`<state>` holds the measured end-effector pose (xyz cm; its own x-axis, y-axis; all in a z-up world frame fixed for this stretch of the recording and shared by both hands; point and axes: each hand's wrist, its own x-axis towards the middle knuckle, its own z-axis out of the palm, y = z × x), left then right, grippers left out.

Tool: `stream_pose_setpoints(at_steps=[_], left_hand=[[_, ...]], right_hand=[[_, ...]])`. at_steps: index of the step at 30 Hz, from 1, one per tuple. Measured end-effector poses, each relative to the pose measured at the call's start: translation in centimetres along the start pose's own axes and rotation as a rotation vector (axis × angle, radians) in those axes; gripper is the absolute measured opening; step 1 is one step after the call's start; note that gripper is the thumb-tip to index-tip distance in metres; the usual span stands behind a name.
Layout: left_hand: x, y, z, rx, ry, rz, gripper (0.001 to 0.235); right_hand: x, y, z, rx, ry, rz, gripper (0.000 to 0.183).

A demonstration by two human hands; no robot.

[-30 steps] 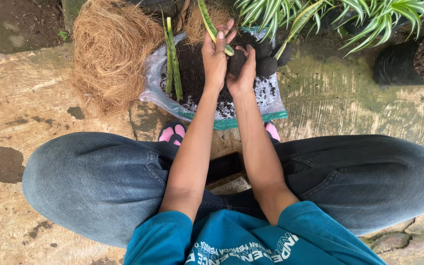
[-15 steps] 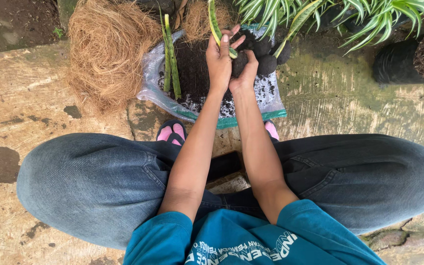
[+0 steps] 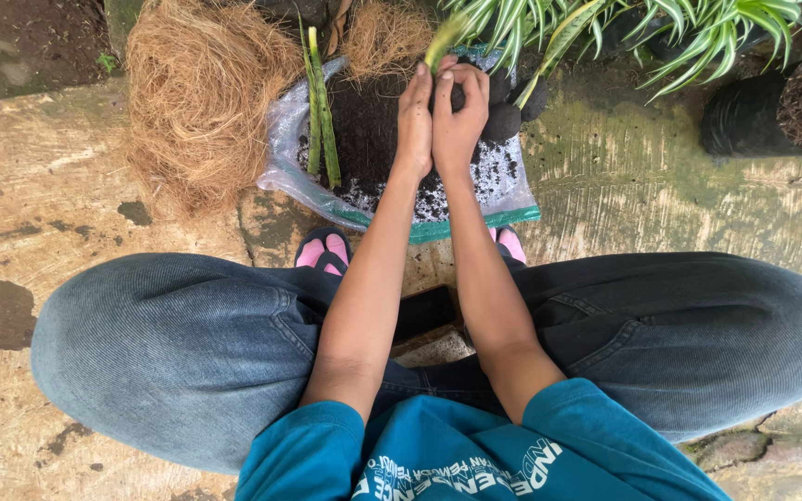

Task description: The person sits on the ground and wraps plant cuttings with soil and coconut fiber. They repeatedly pick up a cutting, cover it with soil, and roll it into a compact ball, placing the finished units aside.

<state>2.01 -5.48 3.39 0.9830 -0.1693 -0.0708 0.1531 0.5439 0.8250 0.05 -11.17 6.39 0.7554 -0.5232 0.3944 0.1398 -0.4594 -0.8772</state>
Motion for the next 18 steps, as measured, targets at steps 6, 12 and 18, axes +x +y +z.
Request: stream_pose_setpoints(at_steps=[6,12,18], left_hand=[[-0.5,2.4,0.2,-0.144,0.055,-0.158,0.065],[-0.4,2.6,0.8,-0.103,0.06,-0.169,0.057],[-0.7,0.9,-0.1,-0.132,0.082,-0.23,0.038]], right_hand=[[-0.4,-0.2,0.4,-0.059,-0.153,-0.109,0.047],[-0.1,0.1,0.2,-0.231,-0.174,-0.098,0.07],[-1.4,-0.7,-0.1,-0.346,-0.064,-0.041,0.072]])
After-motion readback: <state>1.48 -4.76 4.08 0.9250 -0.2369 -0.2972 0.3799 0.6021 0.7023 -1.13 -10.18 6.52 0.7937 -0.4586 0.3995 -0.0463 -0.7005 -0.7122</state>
